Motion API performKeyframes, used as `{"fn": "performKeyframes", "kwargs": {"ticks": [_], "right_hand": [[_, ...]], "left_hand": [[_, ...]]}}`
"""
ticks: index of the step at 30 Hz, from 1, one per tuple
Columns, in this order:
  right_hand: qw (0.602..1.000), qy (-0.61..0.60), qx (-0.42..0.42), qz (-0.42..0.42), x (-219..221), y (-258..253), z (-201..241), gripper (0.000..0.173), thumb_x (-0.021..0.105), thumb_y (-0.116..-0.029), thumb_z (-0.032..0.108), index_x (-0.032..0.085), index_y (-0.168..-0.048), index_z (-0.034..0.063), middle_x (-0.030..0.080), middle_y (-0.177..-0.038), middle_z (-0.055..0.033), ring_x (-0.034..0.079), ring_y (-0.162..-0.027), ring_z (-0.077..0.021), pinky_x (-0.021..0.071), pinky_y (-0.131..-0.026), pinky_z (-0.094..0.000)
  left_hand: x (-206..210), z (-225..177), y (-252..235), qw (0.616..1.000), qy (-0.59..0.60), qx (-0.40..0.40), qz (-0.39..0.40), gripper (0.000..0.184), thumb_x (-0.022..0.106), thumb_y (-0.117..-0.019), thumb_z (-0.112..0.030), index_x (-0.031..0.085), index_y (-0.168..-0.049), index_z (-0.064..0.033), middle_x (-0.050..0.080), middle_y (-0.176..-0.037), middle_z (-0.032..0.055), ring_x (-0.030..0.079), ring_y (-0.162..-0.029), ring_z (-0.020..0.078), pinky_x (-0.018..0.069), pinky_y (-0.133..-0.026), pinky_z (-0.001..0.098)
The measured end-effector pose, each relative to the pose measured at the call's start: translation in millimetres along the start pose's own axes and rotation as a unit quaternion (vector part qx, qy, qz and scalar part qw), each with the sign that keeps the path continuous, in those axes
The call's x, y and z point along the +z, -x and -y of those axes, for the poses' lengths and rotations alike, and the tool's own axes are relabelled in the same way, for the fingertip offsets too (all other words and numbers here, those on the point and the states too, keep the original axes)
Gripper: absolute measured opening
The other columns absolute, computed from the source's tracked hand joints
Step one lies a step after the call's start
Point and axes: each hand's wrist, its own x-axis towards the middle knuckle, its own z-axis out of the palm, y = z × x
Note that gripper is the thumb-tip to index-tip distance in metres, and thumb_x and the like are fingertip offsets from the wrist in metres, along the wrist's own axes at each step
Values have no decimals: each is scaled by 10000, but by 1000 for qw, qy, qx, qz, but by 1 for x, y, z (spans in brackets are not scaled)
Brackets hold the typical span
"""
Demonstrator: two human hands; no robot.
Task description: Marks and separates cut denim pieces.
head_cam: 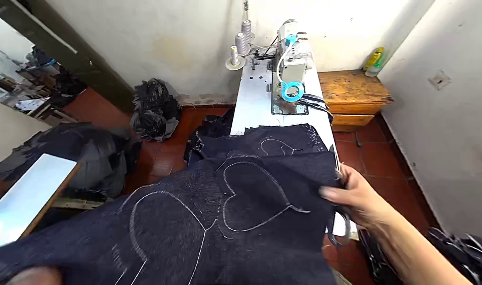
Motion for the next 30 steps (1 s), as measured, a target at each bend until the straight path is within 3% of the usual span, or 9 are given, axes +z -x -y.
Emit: {"fn": "performKeyframes", "kwargs": {"ticks": [2,5,9,11,14,18,23,27,30], "right_hand": [[982,163,-14,-92,-13,-23,15,315,819,-743,91,536,-810,213,542,-600,82,494,-492,-5,435,-466,-179],[955,271,-63,-106,-55,-41,62,310,744,-771,56,523,-924,212,514,-594,101,465,-454,12,429,-425,-162],[919,380,-52,-91,-110,-67,92,337,699,-729,13,484,-944,159,410,-561,79,377,-423,-18,337,-400,-185],[885,460,-26,-67,-137,-94,73,317,692,-784,-83,499,-1003,40,479,-670,-44,457,-514,-144,400,-478,-333],[833,549,63,-28,-186,-133,-8,351,733,-856,-75,537,-1146,-53,632,-969,-231,657,-736,-353,559,-682,-569],[715,659,231,-43,-202,-120,-87,834,792,-878,149,342,-1570,35,630,-1273,-315,636,-1116,-532,495,-899,-721],[725,622,257,-143,-110,-92,-75,406,566,-987,148,508,-1338,-47,653,-1174,-292,668,-1074,-469,521,-857,-646],[755,598,196,-184,-124,-87,-92,661,721,-948,382,515,-1319,-125,591,-1268,-344,616,-1150,-508,505,-921,-649],[751,628,127,-158,-128,-88,-100,676,698,-948,411,526,-1377,-83,599,-1334,-293,619,-1174,-477,521,-917,-637]], "left_hand": [[31,22,-3,997,50,-44,33,203,485,-1044,-67,523,-1242,-83,677,-1134,-208,629,-1093,-75,521,-974,160],[76,49,0,992,62,-92,65,503,488,-1037,-101,287,-1440,122,577,-1360,-21,578,-1205,-17,489,-1049,199],[132,79,36,962,-130,-221,94,636,479,-1036,-189,251,-1532,137,624,-1275,248,672,-1050,131,553,-942,321],[167,106,61,934,-220,-238,147,615,488,-1048,-160,267,-1540,136,670,-1067,336,703,-931,384,556,-867,560],[209,158,101,861,-325,-309,241,614,452,-1088,-203,222,-1584,76,693,-1013,335,699,-959,500,527,-895,653],[217,192,127,845,-325,-355,234,628,488,-1079,-242,270,-1559,98,692,-1102,326,690,-1041,486,518,-952,612],[206,187,126,919,-184,-298,183,589,528,-1038,-164,330,-1491,157,656,-1216,316,669,-1143,388,499,-1032,515],[203,140,116,978,-172,-90,78,459,516,-1020,-211,549,-1190,213,695,-878,225,724,-830,156,582,-778,289],[210,132,89,985,-137,-41,99,430,531,-1034,-279,657,-987,130,705,-807,168,718,-814,109,576,-788,256]]}}
